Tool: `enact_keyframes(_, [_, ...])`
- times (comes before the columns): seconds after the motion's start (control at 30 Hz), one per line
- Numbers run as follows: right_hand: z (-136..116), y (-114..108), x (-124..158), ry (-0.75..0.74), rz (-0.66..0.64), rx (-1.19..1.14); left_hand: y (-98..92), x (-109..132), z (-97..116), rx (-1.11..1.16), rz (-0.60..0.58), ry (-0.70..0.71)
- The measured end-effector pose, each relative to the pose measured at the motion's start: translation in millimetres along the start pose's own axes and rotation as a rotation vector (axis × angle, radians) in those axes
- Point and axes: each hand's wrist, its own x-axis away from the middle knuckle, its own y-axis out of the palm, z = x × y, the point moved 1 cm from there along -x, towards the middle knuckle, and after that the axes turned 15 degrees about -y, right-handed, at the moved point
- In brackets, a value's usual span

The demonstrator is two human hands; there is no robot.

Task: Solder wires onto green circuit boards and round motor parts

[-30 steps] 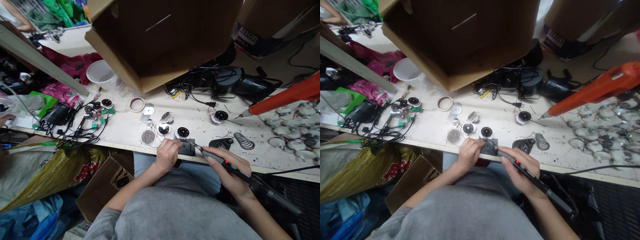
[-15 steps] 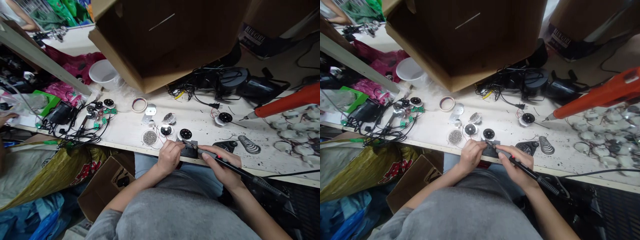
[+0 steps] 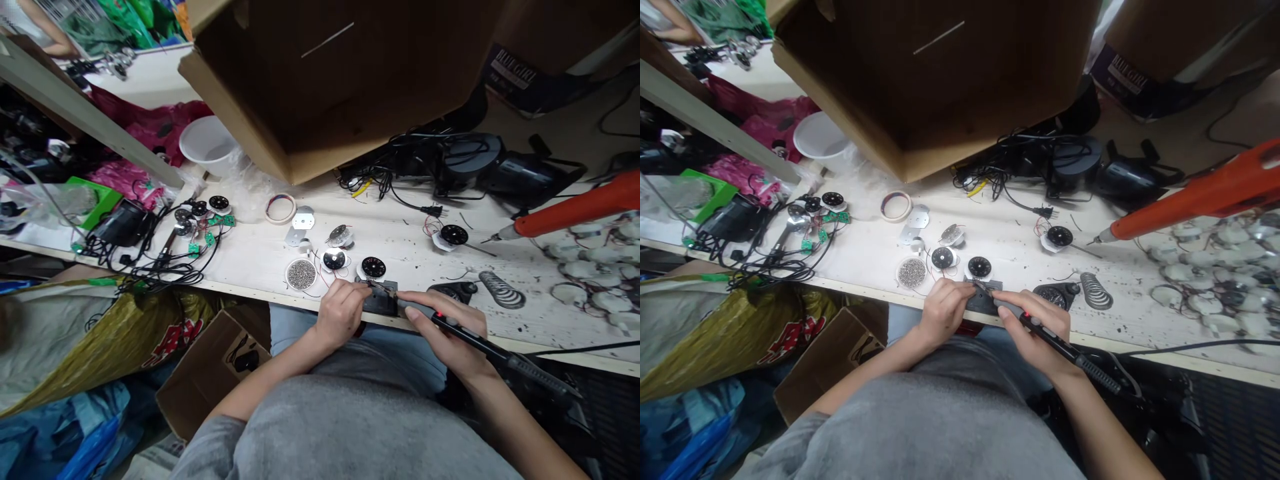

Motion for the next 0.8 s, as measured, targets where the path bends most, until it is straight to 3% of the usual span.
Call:
enact_keyframes(0.2, [-1.9,-2.8,-2.6,-0.015,-0.036,-0.011,-1.4,-1.3,1.8,0.013,0.026,0.022])
enact_keyframes(0.43, [0.8,-16.8,7.2,0.013,0.014,0.038,-5.2,0.9,0.5,0.030,0.013,0.074])
enact_keyframes(0.8, [5.0,-8.5,5.3,0.040,0.018,0.058,-3.8,2.6,-2.5,0.012,-0.015,0.095])
